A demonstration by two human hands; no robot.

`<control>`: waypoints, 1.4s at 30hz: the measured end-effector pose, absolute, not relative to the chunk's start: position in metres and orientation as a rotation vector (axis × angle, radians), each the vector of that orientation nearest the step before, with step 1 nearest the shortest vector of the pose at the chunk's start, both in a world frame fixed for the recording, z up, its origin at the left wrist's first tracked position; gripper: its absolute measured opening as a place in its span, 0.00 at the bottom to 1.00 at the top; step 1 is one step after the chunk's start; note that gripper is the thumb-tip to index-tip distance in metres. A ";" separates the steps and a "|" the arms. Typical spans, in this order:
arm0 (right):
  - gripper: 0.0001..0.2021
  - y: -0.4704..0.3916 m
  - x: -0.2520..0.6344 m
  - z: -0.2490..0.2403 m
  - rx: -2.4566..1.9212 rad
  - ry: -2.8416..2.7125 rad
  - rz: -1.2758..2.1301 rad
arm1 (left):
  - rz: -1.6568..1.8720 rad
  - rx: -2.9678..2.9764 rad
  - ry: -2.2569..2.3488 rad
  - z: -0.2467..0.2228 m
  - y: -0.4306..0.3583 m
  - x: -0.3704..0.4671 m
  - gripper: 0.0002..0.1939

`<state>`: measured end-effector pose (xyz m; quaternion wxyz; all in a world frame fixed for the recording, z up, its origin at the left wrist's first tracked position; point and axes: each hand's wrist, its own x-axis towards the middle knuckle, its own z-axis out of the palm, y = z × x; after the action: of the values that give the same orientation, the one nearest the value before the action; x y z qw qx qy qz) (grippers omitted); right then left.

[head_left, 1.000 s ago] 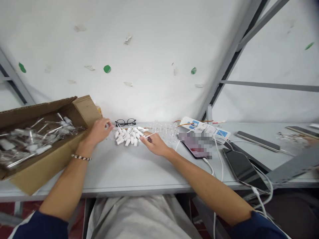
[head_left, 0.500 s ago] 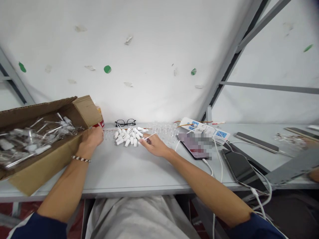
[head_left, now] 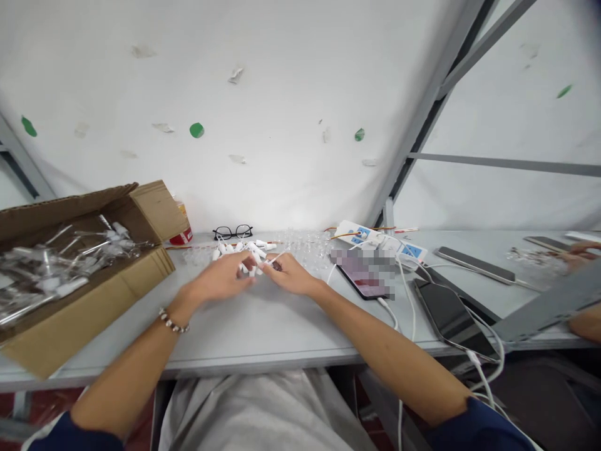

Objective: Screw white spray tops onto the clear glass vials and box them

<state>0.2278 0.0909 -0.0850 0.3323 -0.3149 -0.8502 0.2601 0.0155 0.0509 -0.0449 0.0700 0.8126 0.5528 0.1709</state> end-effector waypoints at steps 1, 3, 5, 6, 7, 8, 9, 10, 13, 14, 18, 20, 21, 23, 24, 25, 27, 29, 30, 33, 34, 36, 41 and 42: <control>0.21 0.091 0.228 -0.085 -0.819 -2.204 0.718 | 0.534 2.432 1.505 -0.048 0.046 0.027 0.12; 0.21 0.090 0.227 -0.085 -0.822 -2.175 0.821 | 0.569 2.406 1.409 -0.052 0.036 0.044 0.12; 0.22 0.089 0.226 -0.085 -0.823 -2.155 0.948 | 0.611 2.407 1.467 -0.055 0.030 0.052 0.09; 0.22 0.088 0.226 -0.085 -0.817 -2.149 1.008 | 0.636 2.406 1.501 -0.055 0.028 0.054 0.08; 0.22 0.087 0.225 -0.085 -0.805 -2.148 1.062 | 0.666 2.396 1.520 -0.056 0.027 0.054 0.07; 0.22 0.086 0.225 -0.085 -0.788 -2.149 1.102 | 0.698 2.381 1.522 -0.057 0.028 0.054 0.07; 0.22 0.086 0.224 -0.084 -0.772 -2.149 1.131 | 0.731 2.365 1.511 -0.058 0.029 0.053 0.06; 0.22 0.085 0.224 -0.084 -0.761 -2.147 1.148 | 0.763 2.354 1.495 -0.059 0.030 0.053 0.06; 0.20 0.084 0.224 -0.083 -0.788 -2.114 1.141 | 0.850 2.336 1.503 -0.060 0.037 0.051 0.04; 0.19 0.084 0.224 -0.082 -0.819 -2.093 1.117 | 0.886 2.332 1.546 -0.060 0.039 0.050 0.04; 0.14 0.084 0.225 -0.079 -0.910 -2.046 0.941 | 0.933 2.333 1.866 -0.057 0.052 0.032 0.07; 0.12 0.084 0.225 -0.079 -0.907 -2.069 0.866 | 0.862 2.330 2.018 -0.055 0.058 0.018 0.09; 0.11 0.084 0.225 -0.079 -0.902 -2.087 0.838 | 0.823 2.326 2.073 -0.056 0.062 0.012 0.10; 0.11 0.085 0.225 -0.081 -0.892 -2.126 0.790 | 0.768 2.321 2.128 -0.057 0.068 0.001 0.11; 0.11 0.086 0.225 -0.082 -0.883 -2.142 0.769 | 0.750 2.322 2.126 -0.058 0.070 -0.002 0.12; 0.11 0.087 0.225 -0.083 -0.873 -2.153 0.753 | 0.736 2.325 2.109 -0.060 0.072 -0.004 0.13; 0.09 0.089 0.226 -0.085 -0.873 -2.142 0.754 | 0.713 2.333 2.066 -0.063 0.074 -0.004 0.13; 0.07 0.090 0.227 -0.084 -0.888 -2.087 0.805 | 0.684 2.352 2.032 -0.065 0.074 -0.001 0.13; 0.06 0.090 0.228 -0.083 -0.893 -2.051 0.833 | 0.677 2.368 2.018 -0.066 0.074 0.001 0.13; 0.07 0.091 0.231 -0.081 -0.886 -1.941 0.859 | 0.693 2.422 1.973 -0.067 0.071 0.007 0.12; 0.08 0.092 0.232 -0.080 -0.885 -1.905 0.839 | 0.703 2.429 1.962 -0.066 0.070 0.009 0.12; 0.09 0.094 0.233 -0.078 -0.884 -1.838 0.769 | 0.716 2.433 1.937 -0.065 0.068 0.011 0.12; 0.14 0.104 0.242 -0.069 -0.893 -1.688 0.537 | 0.706 2.455 1.861 -0.065 0.064 0.016 0.10; 0.15 0.106 0.246 -0.066 -0.897 -1.659 0.494 | 0.703 2.457 1.851 -0.066 0.064 0.016 0.10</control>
<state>0.2460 0.1061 -0.0661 0.5613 -0.3806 -0.7043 0.2098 0.0164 0.0637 -0.0663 -0.0072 0.7786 0.5865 0.2228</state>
